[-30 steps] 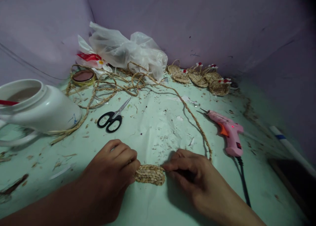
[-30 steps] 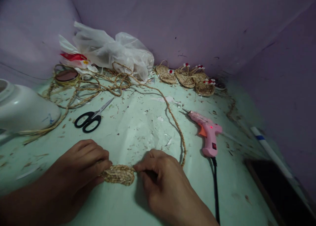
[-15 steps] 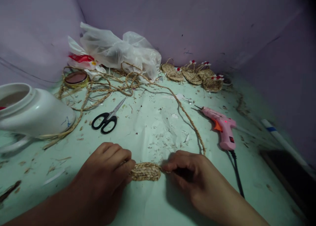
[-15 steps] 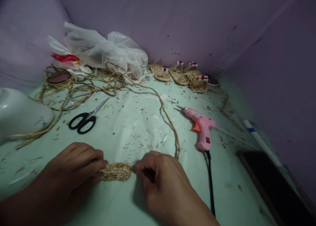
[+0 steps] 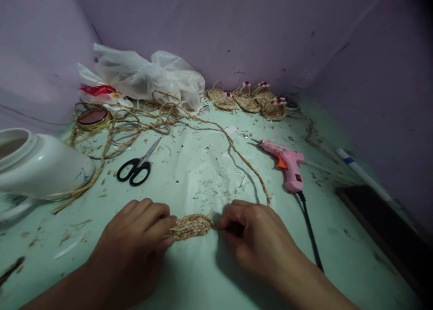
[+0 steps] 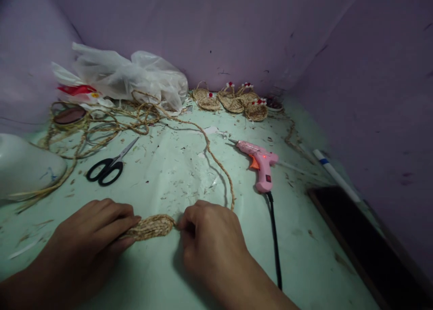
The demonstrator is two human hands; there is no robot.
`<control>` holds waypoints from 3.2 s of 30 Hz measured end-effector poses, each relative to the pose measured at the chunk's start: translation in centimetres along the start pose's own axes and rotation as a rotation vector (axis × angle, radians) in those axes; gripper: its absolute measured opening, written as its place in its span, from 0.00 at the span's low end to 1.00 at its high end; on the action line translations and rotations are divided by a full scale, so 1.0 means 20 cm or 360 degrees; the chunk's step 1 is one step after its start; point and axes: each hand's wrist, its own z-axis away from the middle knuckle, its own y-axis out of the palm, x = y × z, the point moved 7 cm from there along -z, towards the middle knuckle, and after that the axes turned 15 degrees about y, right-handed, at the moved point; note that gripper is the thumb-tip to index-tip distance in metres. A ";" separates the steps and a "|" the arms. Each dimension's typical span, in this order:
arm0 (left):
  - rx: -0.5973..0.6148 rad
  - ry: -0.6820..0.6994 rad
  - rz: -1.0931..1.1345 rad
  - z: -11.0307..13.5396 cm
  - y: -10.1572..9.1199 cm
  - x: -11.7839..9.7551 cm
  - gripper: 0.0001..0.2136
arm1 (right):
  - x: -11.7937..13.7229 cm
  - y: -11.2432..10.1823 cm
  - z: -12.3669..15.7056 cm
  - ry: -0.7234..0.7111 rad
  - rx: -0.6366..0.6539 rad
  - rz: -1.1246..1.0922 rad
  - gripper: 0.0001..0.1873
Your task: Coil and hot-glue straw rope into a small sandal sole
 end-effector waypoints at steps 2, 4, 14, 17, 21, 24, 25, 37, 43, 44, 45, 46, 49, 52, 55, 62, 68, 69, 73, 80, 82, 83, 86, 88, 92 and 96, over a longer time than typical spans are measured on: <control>-0.0012 0.0037 -0.0031 0.00 0.00 0.00 0.08 | 0.01 0.00 0.01 -0.0031 0.0005 0.0030 0.11; -0.0022 0.0086 -0.0061 0.00 0.00 -0.01 0.08 | 0.01 0.01 0.03 -0.0046 0.0009 0.0060 0.11; -0.0056 0.0053 -0.0106 0.02 0.00 -0.04 0.07 | 0.00 0.03 0.04 0.0062 0.0103 -0.0200 0.10; -0.0121 0.0074 -0.0127 0.01 -0.01 -0.05 0.07 | -0.04 0.06 0.01 0.0232 0.0160 -0.0441 0.07; -0.0172 0.0093 -0.0120 0.00 -0.02 -0.06 0.06 | -0.07 0.09 -0.01 0.0333 0.0224 -0.0594 0.05; -0.0172 0.0069 -0.0084 0.00 -0.02 -0.06 0.05 | -0.06 0.08 -0.01 0.0313 0.0202 -0.0599 0.06; -0.0164 0.0054 -0.0077 0.01 -0.02 -0.06 0.05 | -0.06 0.07 0.00 0.0286 0.0166 -0.0557 0.06; -0.0117 -0.0033 -0.0023 0.01 0.00 -0.08 0.08 | 0.05 0.04 0.07 -0.0166 -0.0273 -0.0147 0.08; -0.0151 -0.0028 -0.0004 0.00 0.01 -0.09 0.07 | 0.06 0.06 0.06 -0.0243 -0.0178 -0.0180 0.08; -0.0159 -0.0034 0.0001 0.00 0.01 -0.09 0.07 | 0.06 0.06 0.06 -0.0236 -0.0161 -0.0196 0.08; -0.0172 -0.0043 0.0010 0.01 0.01 -0.09 0.07 | 0.06 0.06 0.06 -0.0229 -0.0149 -0.0215 0.08; -0.0179 -0.0050 0.0022 0.01 0.01 -0.09 0.06 | 0.06 0.06 0.06 -0.0221 -0.0137 -0.0231 0.08; -0.0198 -0.0058 0.0052 0.01 0.01 -0.09 0.06 | 0.07 0.07 0.06 -0.0199 -0.0096 -0.0255 0.08; -0.0200 -0.0064 0.0056 0.01 0.01 -0.09 0.06 | 0.07 0.07 0.06 -0.0198 -0.0069 -0.0272 0.08; -0.0206 -0.0064 0.0043 0.01 0.01 -0.09 0.06 | 0.08 0.07 0.06 -0.0209 -0.0062 -0.0299 0.08; -0.0258 -0.0052 0.0002 0.00 0.02 -0.09 0.06 | 0.00 0.17 0.03 0.0029 0.0178 -0.0777 0.10; -0.0292 -0.0031 0.0023 -0.01 0.01 -0.09 0.06 | -0.01 0.18 0.01 0.0025 0.0223 -0.0799 0.09; -0.0292 -0.0023 0.0014 -0.01 0.01 -0.09 0.06 | 0.00 0.15 0.02 -0.0002 0.0192 -0.0714 0.09; -0.0270 0.0029 -0.0010 -0.01 0.00 -0.09 0.05 | 0.00 0.08 0.02 0.0051 0.0283 -0.0568 0.09; -0.0197 0.0086 0.0050 -0.03 0.00 -0.08 0.05 | 0.10 -0.04 0.05 -0.0664 -0.0124 -0.0305 0.22; -0.0146 0.0030 0.0080 -0.03 0.01 -0.07 0.04 | 0.13 0.00 0.04 -0.0736 -0.0064 -0.0160 0.23; -0.0113 -0.0017 0.0099 -0.03 0.01 -0.07 0.04 | 0.14 0.01 0.04 -0.0746 -0.0049 -0.0104 0.22; -0.0009 -0.0167 0.0160 -0.03 0.03 -0.05 0.05 | 0.16 0.04 0.02 -0.0719 -0.0013 -0.0050 0.16; 0.0038 -0.0202 0.0195 -0.04 0.04 -0.04 0.04 | 0.17 0.04 0.01 -0.0692 -0.0006 -0.0061 0.14; 0.0009 -0.0088 0.0188 -0.06 0.05 -0.06 0.03 | 0.17 0.05 0.00 -0.0681 -0.0014 -0.0109 0.13; -0.0038 -0.0057 0.0200 -0.06 0.05 -0.06 0.03 | 0.16 0.06 -0.01 -0.0648 0.0004 -0.0141 0.14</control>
